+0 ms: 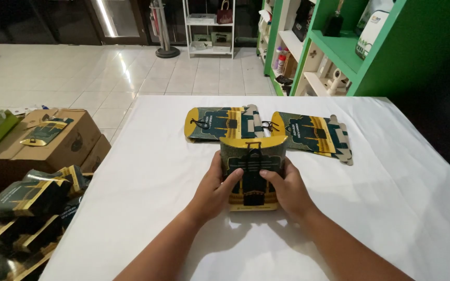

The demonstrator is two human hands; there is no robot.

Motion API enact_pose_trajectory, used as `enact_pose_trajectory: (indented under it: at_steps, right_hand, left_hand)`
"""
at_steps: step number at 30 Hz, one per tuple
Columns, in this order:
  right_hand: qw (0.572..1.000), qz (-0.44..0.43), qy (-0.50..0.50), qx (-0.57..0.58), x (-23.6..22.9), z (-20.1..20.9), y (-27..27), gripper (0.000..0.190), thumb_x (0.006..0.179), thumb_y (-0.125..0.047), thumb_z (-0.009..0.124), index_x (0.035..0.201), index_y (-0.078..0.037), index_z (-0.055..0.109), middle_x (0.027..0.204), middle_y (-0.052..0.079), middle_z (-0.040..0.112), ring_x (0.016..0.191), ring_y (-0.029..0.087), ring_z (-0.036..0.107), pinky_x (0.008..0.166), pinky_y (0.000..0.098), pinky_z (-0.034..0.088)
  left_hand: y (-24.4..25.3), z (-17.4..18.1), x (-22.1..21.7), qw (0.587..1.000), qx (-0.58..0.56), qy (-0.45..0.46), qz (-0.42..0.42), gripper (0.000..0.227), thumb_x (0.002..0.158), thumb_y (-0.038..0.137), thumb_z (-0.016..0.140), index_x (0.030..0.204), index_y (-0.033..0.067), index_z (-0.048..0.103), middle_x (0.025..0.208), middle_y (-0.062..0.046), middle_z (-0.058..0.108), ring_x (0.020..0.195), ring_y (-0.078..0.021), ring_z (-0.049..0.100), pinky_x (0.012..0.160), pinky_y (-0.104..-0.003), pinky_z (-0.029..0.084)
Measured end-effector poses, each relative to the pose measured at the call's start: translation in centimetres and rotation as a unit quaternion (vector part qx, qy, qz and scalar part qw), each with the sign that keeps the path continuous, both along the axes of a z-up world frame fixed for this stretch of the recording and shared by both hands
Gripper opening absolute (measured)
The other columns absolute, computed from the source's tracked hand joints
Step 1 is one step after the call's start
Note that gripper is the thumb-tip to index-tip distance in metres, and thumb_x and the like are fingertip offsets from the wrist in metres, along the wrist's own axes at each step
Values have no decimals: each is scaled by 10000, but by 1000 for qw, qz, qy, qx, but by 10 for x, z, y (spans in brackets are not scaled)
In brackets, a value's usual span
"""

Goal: Assembling and folding small paper bags from flat templates.

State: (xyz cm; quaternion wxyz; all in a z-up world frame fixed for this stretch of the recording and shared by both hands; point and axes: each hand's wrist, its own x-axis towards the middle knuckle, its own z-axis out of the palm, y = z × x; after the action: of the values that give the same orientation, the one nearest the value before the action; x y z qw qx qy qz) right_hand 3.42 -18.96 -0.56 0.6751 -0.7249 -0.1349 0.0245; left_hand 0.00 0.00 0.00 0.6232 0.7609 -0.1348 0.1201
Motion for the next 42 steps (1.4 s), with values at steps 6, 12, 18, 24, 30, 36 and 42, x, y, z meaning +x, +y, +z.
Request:
enact_pose_trajectory:
  at_steps: [6, 12, 18, 24, 30, 36, 42]
  right_hand:
    - [999, -9, 34, -23, -3, 9, 1, 438, 884, -292, 734, 1237, -58, 619, 1081, 124, 701, 1086, 237, 655, 1009, 441, 507]
    - [995, -32, -88, -20, 1, -1, -3, 454, 961, -292, 646, 1311, -19, 552, 1138, 186, 659, 1100, 298, 634, 1014, 517, 489]
    - [967, 3, -246, -60, -14, 4, 5, 565, 1018, -400, 475, 1404, 13, 477, 1267, 246, 600, 1201, 381, 595, 1048, 567, 440]
    - [961, -44, -264, -68, -4, 9, 0, 324, 1040, -242, 488, 1248, -39, 630, 1192, 153, 638, 1158, 344, 630, 1011, 488, 468]
    - [998, -45, -10, 47, -34, 36, 15, 609, 926, -348, 608, 1401, 12, 483, 1241, 237, 626, 1156, 389, 647, 1019, 540, 498]
    - [997, -54, 29, 56, -28, 27, 20, 487, 1041, -340, 493, 1421, -40, 544, 1260, 203, 707, 1244, 334, 656, 1087, 506, 474]
    - [986, -116, 111, -54, -43, 57, 35, 840, 1005, -565, 465, 1619, -45, 225, 1646, 226, 316, 1556, 356, 239, 1262, 562, 143]
  left_hand:
    - [-4, 4, -3, 998, -7, 56, -4, 490, 1019, 363, 563, 1457, 175, 451, 1225, -151, 710, 1153, -338, 688, 967, -487, 544]
    - [0, -23, 17, 969, -3, -109, 221, 611, 878, 264, 806, 1337, 100, 437, 1012, -78, 524, 837, -196, 532, 706, -300, 475]
    - [-15, -1, -2, 995, -51, -78, 40, 799, 825, 340, 839, 1441, -4, 464, 1417, -254, 518, 1338, -489, 496, 1059, -611, 443]
    - [-15, -7, 0, 969, -227, 30, -96, 712, 947, 442, 642, 1514, 84, 403, 1459, -261, 528, 1407, -453, 462, 1143, -587, 377]
    - [-26, 10, -13, 885, -404, 231, -35, 667, 958, 587, 356, 1299, 64, 588, 1175, -215, 657, 1092, -403, 672, 974, -500, 513]
    - [-10, 3, 3, 989, -42, 121, 68, 473, 1087, 412, 363, 1305, 71, 606, 1118, -208, 685, 1156, -405, 688, 1012, -498, 522]
    - [-11, -19, 11, 995, 22, 89, 37, 546, 955, 419, 646, 1388, 125, 489, 1205, -291, 681, 1192, -499, 634, 1018, -607, 500]
